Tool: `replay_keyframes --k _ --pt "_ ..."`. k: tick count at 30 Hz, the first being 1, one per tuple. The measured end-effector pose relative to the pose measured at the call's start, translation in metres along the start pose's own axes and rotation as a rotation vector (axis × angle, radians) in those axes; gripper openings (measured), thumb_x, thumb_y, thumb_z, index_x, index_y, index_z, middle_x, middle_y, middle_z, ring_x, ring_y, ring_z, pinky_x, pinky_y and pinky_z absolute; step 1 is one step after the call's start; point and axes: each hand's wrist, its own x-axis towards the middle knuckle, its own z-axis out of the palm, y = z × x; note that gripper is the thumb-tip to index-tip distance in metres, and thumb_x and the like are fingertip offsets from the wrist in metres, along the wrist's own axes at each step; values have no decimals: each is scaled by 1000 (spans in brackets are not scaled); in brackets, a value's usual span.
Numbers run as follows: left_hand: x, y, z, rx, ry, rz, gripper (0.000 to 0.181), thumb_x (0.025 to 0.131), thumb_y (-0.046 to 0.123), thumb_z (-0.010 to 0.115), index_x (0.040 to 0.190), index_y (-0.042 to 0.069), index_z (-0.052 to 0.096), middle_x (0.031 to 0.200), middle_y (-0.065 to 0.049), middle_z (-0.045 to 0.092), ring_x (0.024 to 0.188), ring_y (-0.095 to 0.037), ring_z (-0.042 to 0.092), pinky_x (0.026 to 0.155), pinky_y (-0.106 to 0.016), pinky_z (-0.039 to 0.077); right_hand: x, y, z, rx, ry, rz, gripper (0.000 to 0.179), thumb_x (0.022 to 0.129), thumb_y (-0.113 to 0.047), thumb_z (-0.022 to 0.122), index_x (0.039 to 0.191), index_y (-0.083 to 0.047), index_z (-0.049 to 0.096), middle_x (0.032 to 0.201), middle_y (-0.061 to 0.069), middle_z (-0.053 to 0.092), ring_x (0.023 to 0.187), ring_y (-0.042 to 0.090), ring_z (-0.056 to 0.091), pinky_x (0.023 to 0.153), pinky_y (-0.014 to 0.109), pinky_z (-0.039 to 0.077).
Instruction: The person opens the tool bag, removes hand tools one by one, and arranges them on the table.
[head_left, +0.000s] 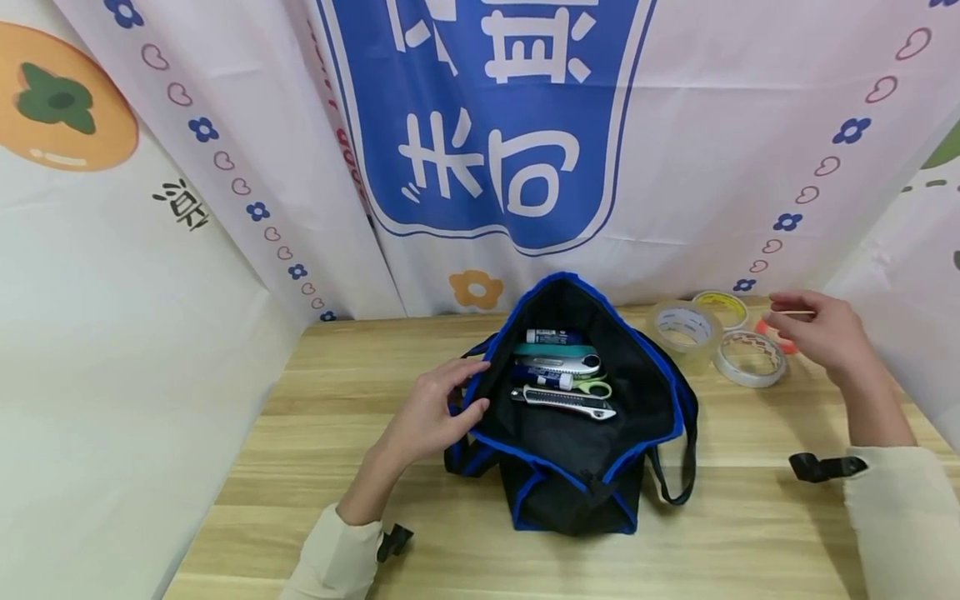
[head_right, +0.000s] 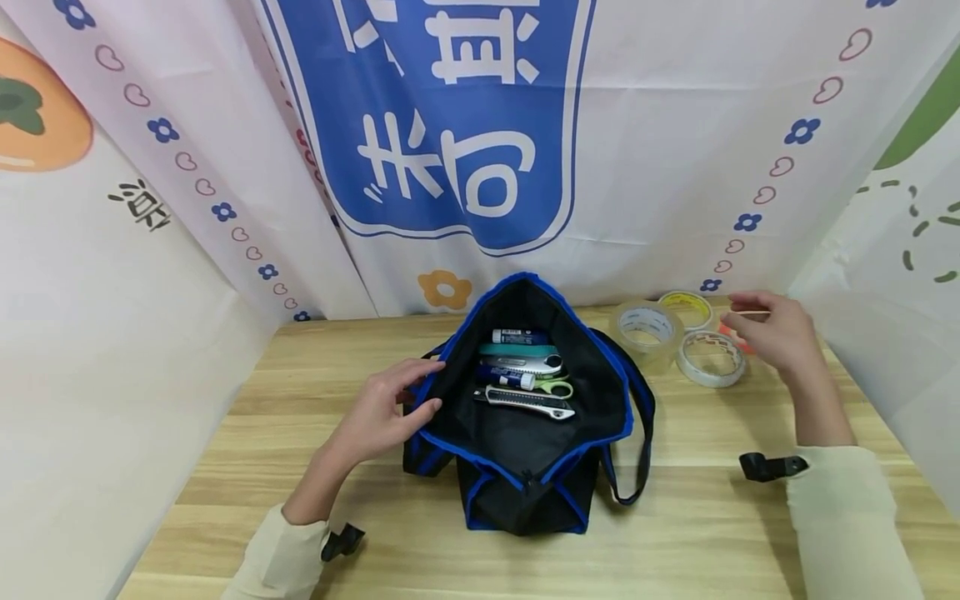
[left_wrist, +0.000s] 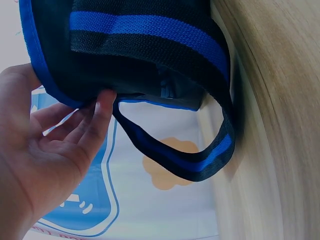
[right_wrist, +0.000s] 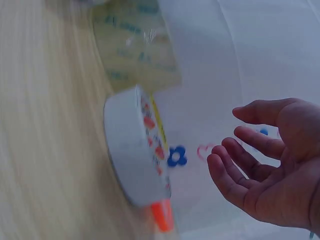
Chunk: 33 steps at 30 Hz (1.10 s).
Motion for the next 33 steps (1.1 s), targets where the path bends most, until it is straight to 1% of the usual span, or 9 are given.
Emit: replay_keyframes --k 3,8,10,12,14,16,21,24,33 --pt "0 -1 1 0 1 4 50 98 15 75 145 2 65 148 -18 66 111 -28 71 78 -43 63 -4 -20 11 -9 -13 -50 54 107 -28 65 146 8 57 96 -42 53 85 -24 52 69 11 53" --pt "1 -1 1 4 -1 5 50 98 15 75 145 2 65 147 -18 66 106 -26 71 77 -41 63 -14 -53 24 -26 -40 -112 47 107 -32 66 143 -1 63 103 -33 61 90 -16 56 68 19 56" --pt "1 -1 1 2 -2 5 50 98 15 75 145 2 65 147 -18 66 105 -25 70 78 -38 63 -18 -65 29 -29 -44 -141 46 107 -32 67 142 -3 65 110 -23 68 92 -14 57 69 18 56" --pt "1 -1 1 1 1 5 50 98 14 76 145 2 65 147 -18 66 105 -25 70 78 -35 62 -20 -75 33 -27 -54 -178 43 107 -30 68 141 -3 66 121 -5 73 94 -14 57 72 14 54" --pt "1 -1 1 -3 3 5 50 98 14 76 145 2 65 147 -18 66 104 -25 70 77 -33 62 -23 -85 37 -24 -75 -206 42 107 -28 68 140 -3 67 131 13 72 97 -14 57 75 10 52" --pt "1 -1 1 1 6 5 50 98 14 76 145 2 65 147 -18 66 103 -24 70 77 -32 61 -26 -93 41 -22 -96 -225 41 107 -26 68 141 -3 67 136 22 69 100 -15 56 79 7 48" --pt "2 -1 1 -1 6 6 51 98 14 76 145 2 65 148 -18 66 96 -21 67 76 -36 62 -32 -110 49 -16 -125 -238 40 106 -26 70 139 -4 68 136 22 71 103 -13 56 83 3 46" --pt "2 -1 2 -8 6 3 51 98 14 76 145 2 65 148 -18 66 93 -20 65 75 -39 62 -36 -120 55 3 -145 -247 40 105 -27 71 139 -5 68 135 20 72 105 -9 58 86 2 46" --pt "2 -1 2 -6 15 1 51 97 12 77 145 3 65 149 -17 65 100 -21 68 79 -31 61 -46 -147 73 43 -198 -306 35 104 -23 72 134 -5 71 131 15 74 114 20 68 88 6 52"
